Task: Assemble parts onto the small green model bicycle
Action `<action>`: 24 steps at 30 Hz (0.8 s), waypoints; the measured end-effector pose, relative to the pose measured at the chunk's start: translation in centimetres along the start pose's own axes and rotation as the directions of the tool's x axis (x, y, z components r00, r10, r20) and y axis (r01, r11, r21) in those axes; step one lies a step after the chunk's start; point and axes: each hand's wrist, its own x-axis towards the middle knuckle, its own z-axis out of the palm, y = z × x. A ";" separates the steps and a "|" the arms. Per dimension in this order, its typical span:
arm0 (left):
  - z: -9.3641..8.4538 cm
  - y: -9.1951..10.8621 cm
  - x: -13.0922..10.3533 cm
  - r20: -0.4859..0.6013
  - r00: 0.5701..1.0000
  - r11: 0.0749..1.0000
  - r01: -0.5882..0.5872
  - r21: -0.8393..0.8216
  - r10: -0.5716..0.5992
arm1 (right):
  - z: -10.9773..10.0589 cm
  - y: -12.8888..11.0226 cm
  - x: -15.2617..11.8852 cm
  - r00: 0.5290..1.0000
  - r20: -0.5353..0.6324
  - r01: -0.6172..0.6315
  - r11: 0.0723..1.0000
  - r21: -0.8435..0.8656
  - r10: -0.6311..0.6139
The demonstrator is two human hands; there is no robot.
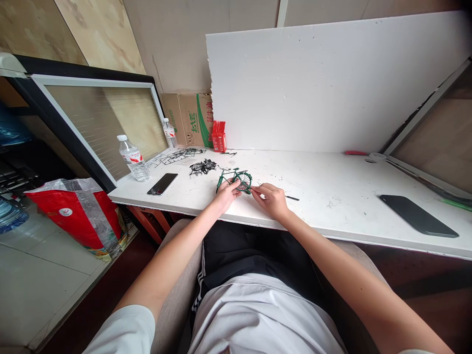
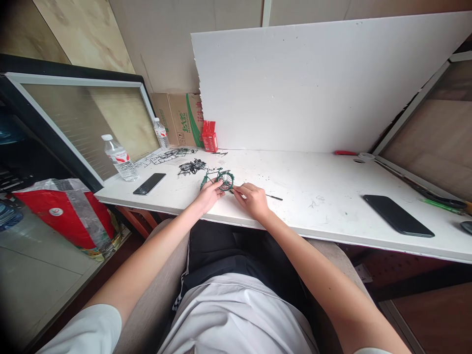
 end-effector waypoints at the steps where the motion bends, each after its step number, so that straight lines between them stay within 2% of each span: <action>1: 0.0 0.0 0.0 0.004 1.000 1.000 0.003 -0.004 -0.003 | 0.0 -0.1 0.0 1.000 0.001 -0.002 1.000 0.001 0.002; 9: 0.1 0.0 0.0 0.043 0.999 1.000 0.002 0.009 -0.003 | -0.1 -0.3 0.1 1.000 0.011 0.008 1.000 0.005 -0.008; 18: -0.4 -0.2 0.3 0.037 0.999 1.000 0.008 0.019 -0.009 | -0.1 -0.3 0.1 0.999 0.025 -0.041 0.998 0.048 0.040; 24: -0.5 -0.2 0.3 0.079 0.997 1.000 0.007 0.027 -0.009 | -0.1 -0.3 0.1 0.998 0.011 -0.055 0.997 0.054 0.055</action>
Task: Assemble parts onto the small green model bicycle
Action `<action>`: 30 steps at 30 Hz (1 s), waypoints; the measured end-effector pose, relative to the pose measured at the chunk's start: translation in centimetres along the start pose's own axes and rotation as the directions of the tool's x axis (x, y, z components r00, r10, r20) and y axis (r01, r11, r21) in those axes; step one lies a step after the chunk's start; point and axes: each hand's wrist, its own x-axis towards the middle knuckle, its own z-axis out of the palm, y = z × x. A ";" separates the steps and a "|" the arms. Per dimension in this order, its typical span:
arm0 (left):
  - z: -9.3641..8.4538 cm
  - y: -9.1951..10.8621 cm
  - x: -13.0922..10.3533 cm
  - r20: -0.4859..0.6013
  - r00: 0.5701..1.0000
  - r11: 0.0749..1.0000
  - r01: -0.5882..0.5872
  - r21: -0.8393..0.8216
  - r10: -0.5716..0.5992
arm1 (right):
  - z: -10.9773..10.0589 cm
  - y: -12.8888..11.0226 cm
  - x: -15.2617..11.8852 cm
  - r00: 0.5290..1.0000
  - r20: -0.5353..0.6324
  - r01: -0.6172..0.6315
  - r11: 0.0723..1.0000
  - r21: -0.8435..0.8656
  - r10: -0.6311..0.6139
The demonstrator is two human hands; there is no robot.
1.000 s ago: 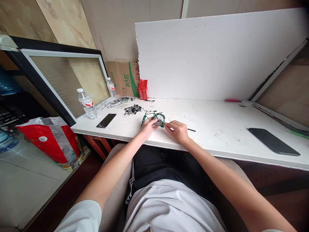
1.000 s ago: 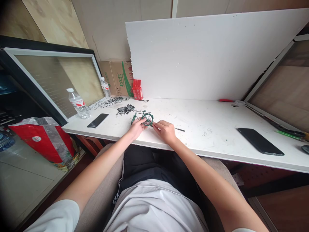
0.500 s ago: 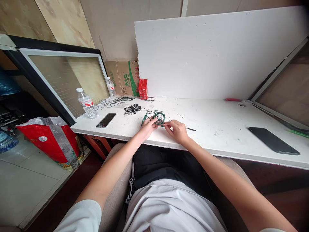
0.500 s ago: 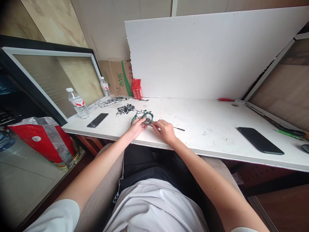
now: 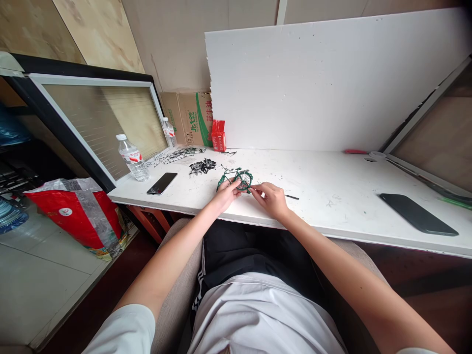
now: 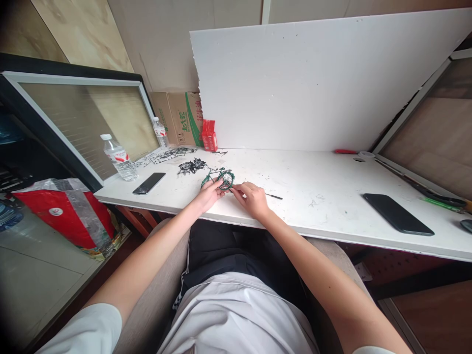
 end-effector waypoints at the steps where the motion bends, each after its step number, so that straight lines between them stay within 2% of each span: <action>1: 0.0 0.0 0.0 0.002 1.000 1.000 0.000 0.002 0.000 | 0.0 0.0 0.0 1.000 -0.004 0.003 1.000 -0.003 -0.003; 13: 0.2 0.2 -0.2 0.005 1.000 1.000 -0.003 0.017 0.003 | -0.1 -0.1 0.0 1.000 0.006 0.026 1.000 -0.006 -0.026; 24: 0.2 -1.0 -0.2 0.008 0.992 0.984 -0.126 0.126 0.126 | 0.0 -0.2 0.1 0.999 -0.017 0.029 0.999 -0.034 -0.030; 30: 0.1 -1.2 -0.1 0.026 0.989 0.974 -0.148 0.172 0.145 | 0.1 -0.1 0.2 1.000 -0.019 0.024 0.999 -0.049 -0.025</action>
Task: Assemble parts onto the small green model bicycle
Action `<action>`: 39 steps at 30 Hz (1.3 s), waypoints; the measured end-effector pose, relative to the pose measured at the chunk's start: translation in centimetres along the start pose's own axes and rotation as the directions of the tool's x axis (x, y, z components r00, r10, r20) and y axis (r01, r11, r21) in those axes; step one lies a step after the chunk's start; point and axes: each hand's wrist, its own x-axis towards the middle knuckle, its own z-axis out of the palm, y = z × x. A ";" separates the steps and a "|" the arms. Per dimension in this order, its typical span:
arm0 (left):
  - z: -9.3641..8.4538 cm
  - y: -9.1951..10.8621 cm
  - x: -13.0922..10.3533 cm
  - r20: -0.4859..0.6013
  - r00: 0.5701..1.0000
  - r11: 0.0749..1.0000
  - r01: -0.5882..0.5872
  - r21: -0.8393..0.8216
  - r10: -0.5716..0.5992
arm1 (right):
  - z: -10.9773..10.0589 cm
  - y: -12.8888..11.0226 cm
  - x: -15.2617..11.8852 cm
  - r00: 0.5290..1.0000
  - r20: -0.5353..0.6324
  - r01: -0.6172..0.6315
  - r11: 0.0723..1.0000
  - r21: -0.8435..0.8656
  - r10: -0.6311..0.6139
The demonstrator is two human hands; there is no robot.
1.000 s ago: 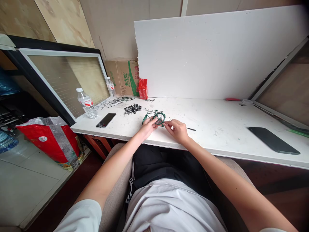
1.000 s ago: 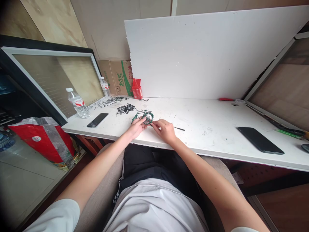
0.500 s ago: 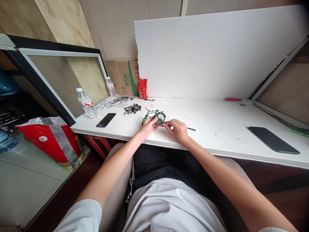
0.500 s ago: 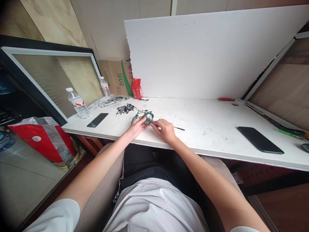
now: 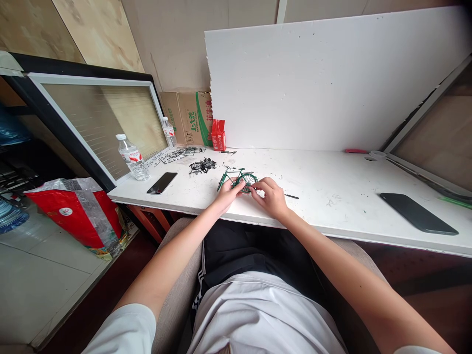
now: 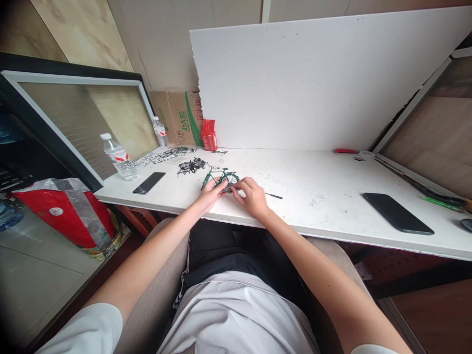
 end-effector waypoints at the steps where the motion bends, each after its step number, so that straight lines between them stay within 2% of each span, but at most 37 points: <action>1: 0.0 0.1 0.0 0.008 1.000 1.000 0.004 -0.001 -0.004 | 0.0 0.0 0.0 1.000 0.000 -0.005 1.000 0.003 0.005; 12: 0.1 0.3 -0.2 0.019 1.000 0.999 0.019 0.043 -0.020 | 0.1 -0.1 0.0 1.000 -0.004 -0.027 1.000 0.000 0.027; 17: 0.2 0.8 -0.4 0.032 0.999 0.999 0.041 0.000 -0.041 | 0.1 -0.1 0.0 1.000 0.007 -0.022 0.999 -0.025 0.022; 22: 0.1 1.1 -0.6 0.042 0.998 0.999 0.040 0.017 -0.040 | -0.2 -0.4 0.1 0.998 0.049 -0.045 0.998 0.051 0.042; 29: -0.4 0.7 -0.3 0.007 0.998 0.995 0.070 -0.064 -0.070 | 0.0 -0.2 -0.2 0.996 0.067 -0.072 0.993 0.098 0.066; 36: -0.8 0.5 0.0 0.094 0.993 0.984 0.092 -0.153 -0.078 | 0.2 0.2 -0.4 0.996 0.076 -0.061 0.990 0.128 0.051; 39: -0.8 0.7 -0.1 0.119 0.988 0.975 0.118 -0.186 -0.097 | 0.0 0.0 -0.3 0.998 0.069 0.007 0.994 0.111 -0.015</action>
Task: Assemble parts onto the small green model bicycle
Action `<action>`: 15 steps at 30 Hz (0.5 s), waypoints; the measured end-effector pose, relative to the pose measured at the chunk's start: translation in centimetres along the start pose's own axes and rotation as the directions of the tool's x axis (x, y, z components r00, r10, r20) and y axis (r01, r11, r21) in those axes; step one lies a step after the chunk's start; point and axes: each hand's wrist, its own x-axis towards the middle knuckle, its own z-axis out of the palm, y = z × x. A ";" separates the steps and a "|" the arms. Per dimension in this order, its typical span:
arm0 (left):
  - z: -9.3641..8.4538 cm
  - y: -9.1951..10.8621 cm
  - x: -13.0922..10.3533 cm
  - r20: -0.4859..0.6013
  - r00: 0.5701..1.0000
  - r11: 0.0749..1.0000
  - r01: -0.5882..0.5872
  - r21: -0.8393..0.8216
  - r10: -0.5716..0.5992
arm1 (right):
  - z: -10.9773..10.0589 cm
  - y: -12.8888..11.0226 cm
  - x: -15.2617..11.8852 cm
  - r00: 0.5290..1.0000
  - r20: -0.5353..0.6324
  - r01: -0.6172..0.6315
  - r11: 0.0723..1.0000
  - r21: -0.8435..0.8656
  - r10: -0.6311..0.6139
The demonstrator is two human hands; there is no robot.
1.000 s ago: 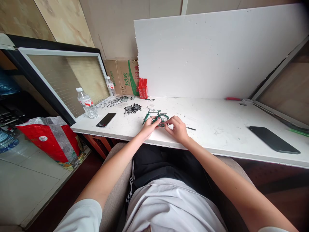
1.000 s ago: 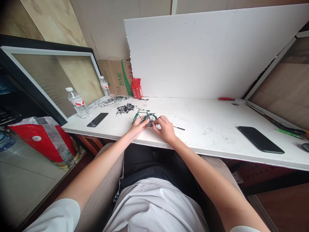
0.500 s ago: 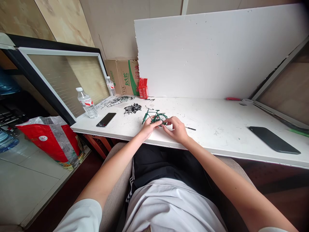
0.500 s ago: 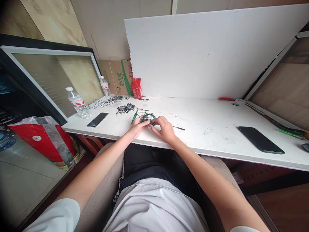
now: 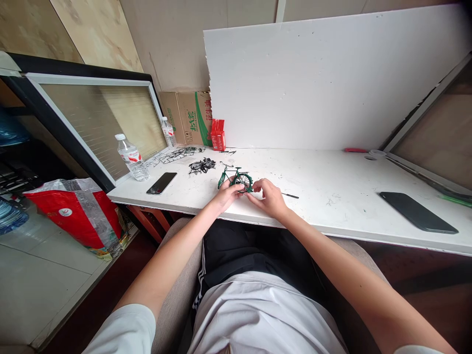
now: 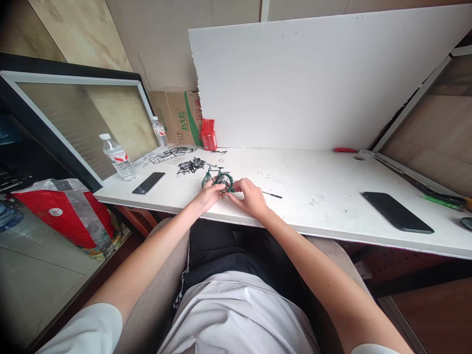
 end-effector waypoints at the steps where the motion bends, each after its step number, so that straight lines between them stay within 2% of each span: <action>1: 0.1 0.1 -0.1 0.009 1.000 1.000 0.007 -0.004 -0.007 | 0.0 -0.1 0.0 0.999 0.000 0.032 0.999 -0.020 -0.032; 4: 0.3 0.4 -0.3 0.033 0.999 1.000 0.024 -0.016 -0.024 | -0.1 -0.2 0.2 0.995 0.008 0.102 0.991 -0.084 -0.101; 10: 0.6 0.8 -0.5 0.038 0.998 0.997 0.046 -0.055 -0.044 | 0.0 0.0 0.1 0.994 0.015 0.112 0.986 -0.123 -0.111; 15: 0.7 0.8 -0.5 0.070 0.996 0.993 0.069 -0.092 -0.063 | -0.1 -0.1 0.0 0.987 0.069 0.157 0.975 -0.156 -0.147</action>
